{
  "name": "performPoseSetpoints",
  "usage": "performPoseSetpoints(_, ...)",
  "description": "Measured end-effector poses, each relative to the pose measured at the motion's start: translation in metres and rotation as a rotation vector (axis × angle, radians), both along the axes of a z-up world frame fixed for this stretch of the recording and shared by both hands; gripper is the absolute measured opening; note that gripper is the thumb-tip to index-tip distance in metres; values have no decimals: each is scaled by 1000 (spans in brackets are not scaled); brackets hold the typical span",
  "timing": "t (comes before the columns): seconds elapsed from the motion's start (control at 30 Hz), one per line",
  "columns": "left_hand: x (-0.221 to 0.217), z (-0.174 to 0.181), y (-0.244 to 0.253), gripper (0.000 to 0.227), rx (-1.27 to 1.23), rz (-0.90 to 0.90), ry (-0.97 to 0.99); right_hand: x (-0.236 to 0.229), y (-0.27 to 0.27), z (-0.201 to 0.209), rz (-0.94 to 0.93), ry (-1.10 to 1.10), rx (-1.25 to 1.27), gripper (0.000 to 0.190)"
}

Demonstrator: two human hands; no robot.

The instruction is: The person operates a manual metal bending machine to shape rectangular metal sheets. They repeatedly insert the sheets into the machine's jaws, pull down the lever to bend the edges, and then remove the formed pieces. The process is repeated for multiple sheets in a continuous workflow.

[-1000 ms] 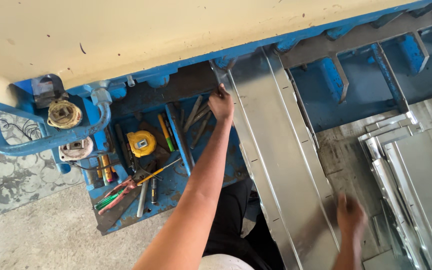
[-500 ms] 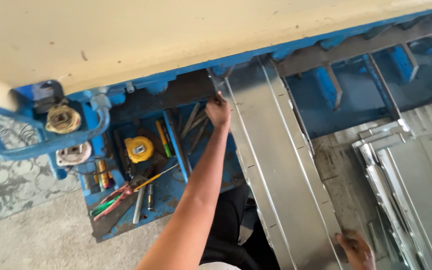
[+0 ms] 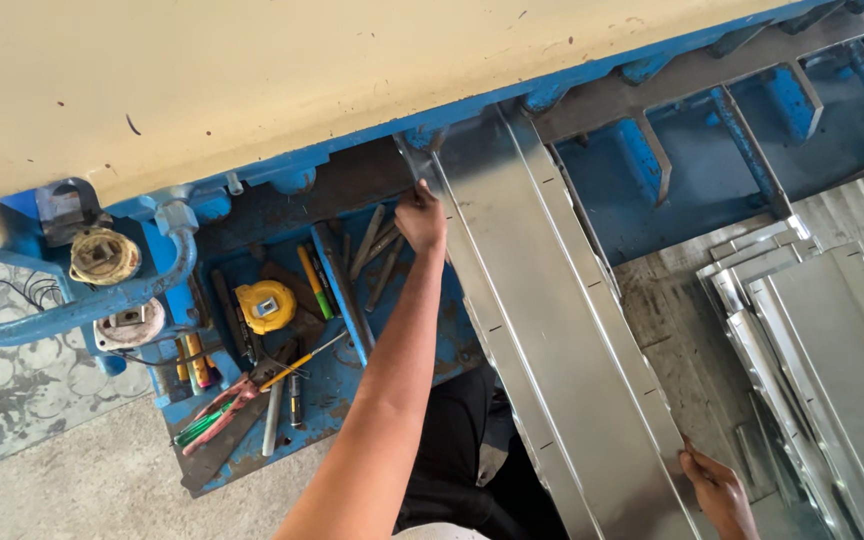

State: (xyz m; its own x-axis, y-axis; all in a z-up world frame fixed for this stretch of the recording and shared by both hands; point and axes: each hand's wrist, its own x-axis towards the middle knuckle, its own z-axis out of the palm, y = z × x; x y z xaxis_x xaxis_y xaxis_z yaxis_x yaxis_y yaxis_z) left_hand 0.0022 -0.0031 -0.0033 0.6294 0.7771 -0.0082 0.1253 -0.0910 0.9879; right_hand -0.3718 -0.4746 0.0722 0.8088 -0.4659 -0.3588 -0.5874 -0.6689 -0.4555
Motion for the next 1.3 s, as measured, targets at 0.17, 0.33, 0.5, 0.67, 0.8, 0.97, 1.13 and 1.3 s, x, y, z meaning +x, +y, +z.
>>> performPoseSetpoints(0.17,-2,5,2,36,-41,-43,92,0,-2,1,-16,37,-25,51)
performPoseSetpoints(0.33,0,3,1,33,18,-9,31,0,-2,2,-35,32,7,52)
performPoseSetpoints(0.5,0,2,1,34,15,-27,32,5,-4,2,-82,73,46,50)
performPoseSetpoints(0.67,0,3,1,32,34,-12,12,4,-3,3,-90,76,48,51)
performPoseSetpoints(0.8,0,2,0,32,11,-7,27,4,-4,6,-63,124,-4,54)
performPoseSetpoints(0.97,5,-9,0,39,13,-38,72,5,-7,1,104,22,14,54)
performPoseSetpoints(1.13,3,-4,-4,39,-11,16,61,1,-17,-12,143,-114,14,51)
performPoseSetpoints(1.3,2,-3,-5,39,-9,13,80,1,-26,-18,115,-36,-21,50)
